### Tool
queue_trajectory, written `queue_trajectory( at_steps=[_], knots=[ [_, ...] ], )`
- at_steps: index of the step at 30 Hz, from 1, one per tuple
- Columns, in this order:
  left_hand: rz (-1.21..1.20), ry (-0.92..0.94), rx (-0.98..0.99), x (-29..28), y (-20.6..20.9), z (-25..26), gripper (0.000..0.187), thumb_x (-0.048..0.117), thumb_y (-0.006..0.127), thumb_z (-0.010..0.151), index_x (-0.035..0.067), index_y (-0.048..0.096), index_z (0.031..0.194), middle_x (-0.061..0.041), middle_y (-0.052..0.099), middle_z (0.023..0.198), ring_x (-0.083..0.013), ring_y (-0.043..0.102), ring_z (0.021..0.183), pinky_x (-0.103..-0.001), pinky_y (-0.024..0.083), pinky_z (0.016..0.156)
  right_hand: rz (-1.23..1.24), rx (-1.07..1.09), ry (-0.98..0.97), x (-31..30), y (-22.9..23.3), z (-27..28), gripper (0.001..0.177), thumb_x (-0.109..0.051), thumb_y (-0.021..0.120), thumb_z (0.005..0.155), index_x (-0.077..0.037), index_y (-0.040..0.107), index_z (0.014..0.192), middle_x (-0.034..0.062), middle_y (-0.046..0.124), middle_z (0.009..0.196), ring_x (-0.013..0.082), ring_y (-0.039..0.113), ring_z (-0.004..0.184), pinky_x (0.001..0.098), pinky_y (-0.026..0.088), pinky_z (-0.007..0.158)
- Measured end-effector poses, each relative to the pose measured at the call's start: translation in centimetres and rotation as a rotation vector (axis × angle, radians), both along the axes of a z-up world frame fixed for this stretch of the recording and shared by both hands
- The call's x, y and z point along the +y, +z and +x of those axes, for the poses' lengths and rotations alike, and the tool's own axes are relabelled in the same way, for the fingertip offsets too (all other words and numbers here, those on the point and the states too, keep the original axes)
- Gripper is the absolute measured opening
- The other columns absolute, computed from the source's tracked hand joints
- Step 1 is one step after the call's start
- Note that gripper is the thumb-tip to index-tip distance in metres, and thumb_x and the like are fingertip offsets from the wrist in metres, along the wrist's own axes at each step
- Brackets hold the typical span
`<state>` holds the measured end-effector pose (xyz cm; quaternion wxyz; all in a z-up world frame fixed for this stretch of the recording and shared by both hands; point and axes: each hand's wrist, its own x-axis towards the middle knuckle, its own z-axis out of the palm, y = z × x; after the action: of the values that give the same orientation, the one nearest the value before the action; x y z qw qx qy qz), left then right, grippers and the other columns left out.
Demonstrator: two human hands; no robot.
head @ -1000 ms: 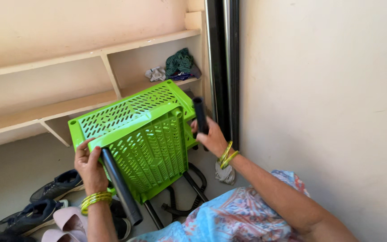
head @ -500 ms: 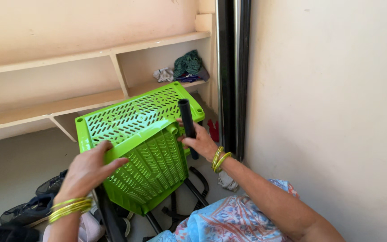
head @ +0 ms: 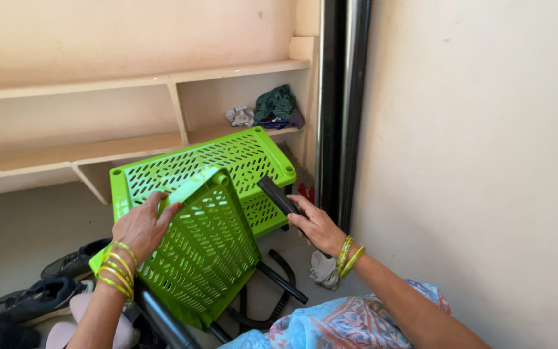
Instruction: The person assembles a three-tier green plastic shoe rack by inserting black metal poles into the shelf trays and securing them. They then wipe the poles with a white cloth. The task is performed on the floor in a room with shoes and a built-in shelf nearby.
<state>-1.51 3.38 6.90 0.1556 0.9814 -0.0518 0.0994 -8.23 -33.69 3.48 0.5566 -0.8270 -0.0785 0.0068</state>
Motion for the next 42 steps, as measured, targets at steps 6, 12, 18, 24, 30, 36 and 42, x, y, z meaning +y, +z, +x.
queue_trajectory(
  at_steps=[6, 12, 18, 24, 30, 36, 42],
  knots=[
    [0.008, -0.002, -0.024, -1.7, -0.2, -1.8, 0.053, 0.06, 0.049, 0.097, 0.018, 0.06, 0.128, -0.021, 0.075, 0.09, -0.0407, 0.073, 0.086, -0.053, 0.055, 0.073, -0.202, -0.25, 0.075, 0.4, -0.7, 0.8, 0.053, -0.034, 0.065, 0.094, -0.008, 0.057, 0.14, 0.0051, 0.071, 0.087, 0.0118, 0.064, 0.074, 0.0321, 0.051, 0.066],
    [-0.035, -0.027, -0.073, -3.2, 0.8, -4.0, 0.05, 0.057, 0.052, 0.096, 0.016, 0.061, 0.124, -0.02, 0.075, 0.092, -0.0414, 0.071, 0.086, -0.053, 0.055, 0.074, -0.277, -0.178, 0.027, 2.3, 0.6, 0.4, 0.055, -0.035, 0.064, 0.091, -0.009, 0.058, 0.139, 0.0096, 0.07, 0.079, 0.018, 0.064, 0.067, 0.0358, 0.052, 0.065],
    [-0.057, -0.084, -0.141, -3.1, 0.8, -4.4, 0.046, 0.054, 0.053, 0.097, 0.011, 0.06, 0.115, -0.019, 0.074, 0.095, -0.0425, 0.07, 0.085, -0.054, 0.054, 0.072, -0.228, -0.133, -0.016, 3.3, 1.5, -0.3, 0.053, -0.034, 0.063, 0.09, -0.01, 0.058, 0.137, 0.0106, 0.074, 0.084, 0.0224, 0.068, 0.071, 0.0388, 0.054, 0.067],
    [-0.055, -0.059, -0.118, -3.8, 0.4, -5.1, 0.044, 0.052, 0.052, 0.098, 0.01, 0.058, 0.111, -0.017, 0.074, 0.096, -0.0412, 0.07, 0.084, -0.054, 0.054, 0.072, -0.619, -0.4, -0.115, 3.4, 3.1, -0.9, 0.048, -0.033, 0.063, 0.092, -0.012, 0.061, 0.134, 0.0165, 0.073, 0.102, 0.0368, 0.07, 0.091, 0.0477, 0.055, 0.078],
    [-0.095, -0.079, -0.185, -4.1, 0.4, -5.5, 0.043, 0.05, 0.054, 0.096, 0.009, 0.057, 0.11, -0.018, 0.073, 0.095, -0.0422, 0.069, 0.081, -0.054, 0.053, 0.067, -0.81, -0.376, -0.163, 3.9, 5.0, -2.1, 0.046, -0.033, 0.063, 0.091, -0.016, 0.06, 0.134, 0.0152, 0.07, 0.098, 0.0384, 0.069, 0.089, 0.0509, 0.055, 0.077],
    [-0.085, -0.061, -0.177, -4.4, 0.6, -5.9, 0.042, 0.05, 0.055, 0.097, 0.008, 0.056, 0.103, -0.017, 0.072, 0.094, -0.0413, 0.069, 0.081, -0.054, 0.053, 0.067, -0.783, -0.357, -0.191, 4.7, 4.9, -2.3, 0.044, -0.031, 0.062, 0.093, -0.015, 0.059, 0.134, 0.0161, 0.071, 0.097, 0.039, 0.069, 0.089, 0.0512, 0.055, 0.077],
    [-0.092, -0.084, -0.183, -5.9, 0.5, -7.0, 0.04, 0.046, 0.058, 0.096, 0.007, 0.053, 0.099, -0.017, 0.071, 0.089, -0.0425, 0.068, 0.077, -0.055, 0.052, 0.067, -0.835, -0.314, -0.195, 5.1, 4.9, -2.4, 0.044, -0.028, 0.059, 0.095, -0.01, 0.056, 0.135, 0.02, 0.071, 0.094, 0.0411, 0.069, 0.085, 0.0526, 0.055, 0.076]
  ],
)
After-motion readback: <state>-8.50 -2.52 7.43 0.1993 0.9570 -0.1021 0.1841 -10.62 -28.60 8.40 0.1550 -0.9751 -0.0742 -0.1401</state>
